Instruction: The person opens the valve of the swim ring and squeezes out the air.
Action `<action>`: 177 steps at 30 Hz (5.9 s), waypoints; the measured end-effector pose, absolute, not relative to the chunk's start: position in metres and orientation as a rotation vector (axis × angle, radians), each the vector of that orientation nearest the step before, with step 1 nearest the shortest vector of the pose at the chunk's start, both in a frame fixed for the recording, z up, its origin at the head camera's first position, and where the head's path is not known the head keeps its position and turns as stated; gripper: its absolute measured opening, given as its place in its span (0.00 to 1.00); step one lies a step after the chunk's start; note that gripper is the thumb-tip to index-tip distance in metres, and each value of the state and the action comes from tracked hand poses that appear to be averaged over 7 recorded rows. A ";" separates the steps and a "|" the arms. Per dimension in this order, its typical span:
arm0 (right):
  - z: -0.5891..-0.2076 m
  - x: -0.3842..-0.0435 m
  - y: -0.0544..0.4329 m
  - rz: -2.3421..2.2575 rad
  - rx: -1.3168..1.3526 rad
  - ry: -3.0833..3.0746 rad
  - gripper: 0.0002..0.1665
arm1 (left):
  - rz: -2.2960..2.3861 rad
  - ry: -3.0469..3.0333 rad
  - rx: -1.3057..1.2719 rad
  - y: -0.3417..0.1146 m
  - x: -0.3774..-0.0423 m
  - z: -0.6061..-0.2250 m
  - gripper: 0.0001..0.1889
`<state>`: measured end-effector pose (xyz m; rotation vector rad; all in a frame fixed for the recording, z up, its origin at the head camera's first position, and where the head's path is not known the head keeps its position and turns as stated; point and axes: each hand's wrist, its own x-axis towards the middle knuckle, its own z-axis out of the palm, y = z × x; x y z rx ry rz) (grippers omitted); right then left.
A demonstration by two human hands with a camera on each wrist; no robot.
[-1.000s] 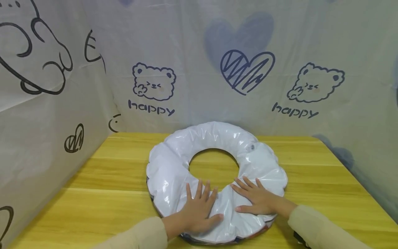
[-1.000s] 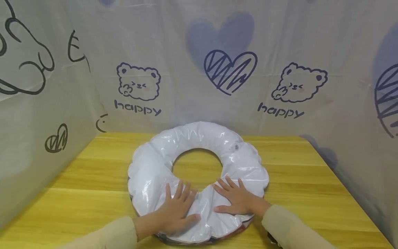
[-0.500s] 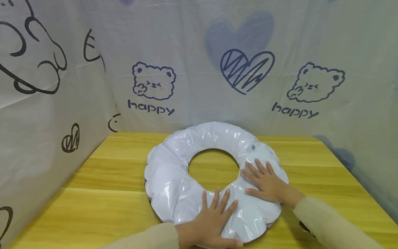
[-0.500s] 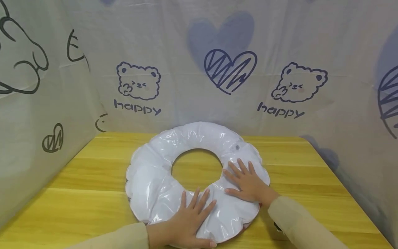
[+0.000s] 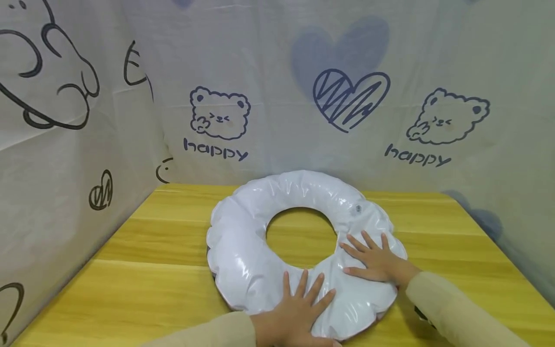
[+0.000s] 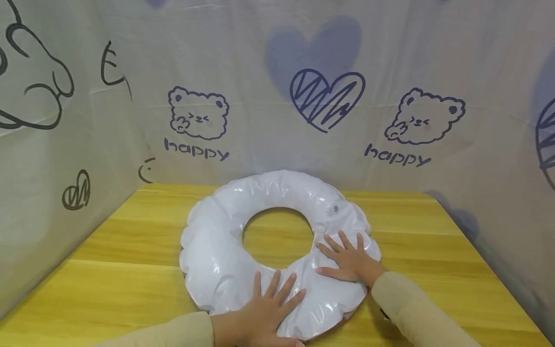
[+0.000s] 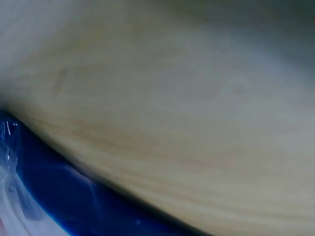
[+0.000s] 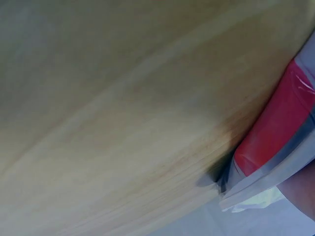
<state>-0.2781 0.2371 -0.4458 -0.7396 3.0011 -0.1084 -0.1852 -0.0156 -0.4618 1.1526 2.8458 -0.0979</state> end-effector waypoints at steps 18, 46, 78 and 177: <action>-0.436 -0.260 0.241 -0.184 -0.772 2.959 0.37 | -0.151 2.714 1.477 -0.050 -0.196 -0.465 0.43; -0.446 -0.217 0.228 -0.156 -1.290 2.971 0.33 | -0.452 2.918 1.783 -0.143 -0.229 -0.459 0.50; -0.444 -0.186 0.178 -0.085 -1.325 2.802 0.43 | -0.471 3.102 1.218 -0.198 -0.266 -0.421 0.66; -0.449 -0.263 0.243 -0.314 -0.866 2.996 0.37 | -0.037 2.936 1.107 -0.093 -0.202 -0.465 0.58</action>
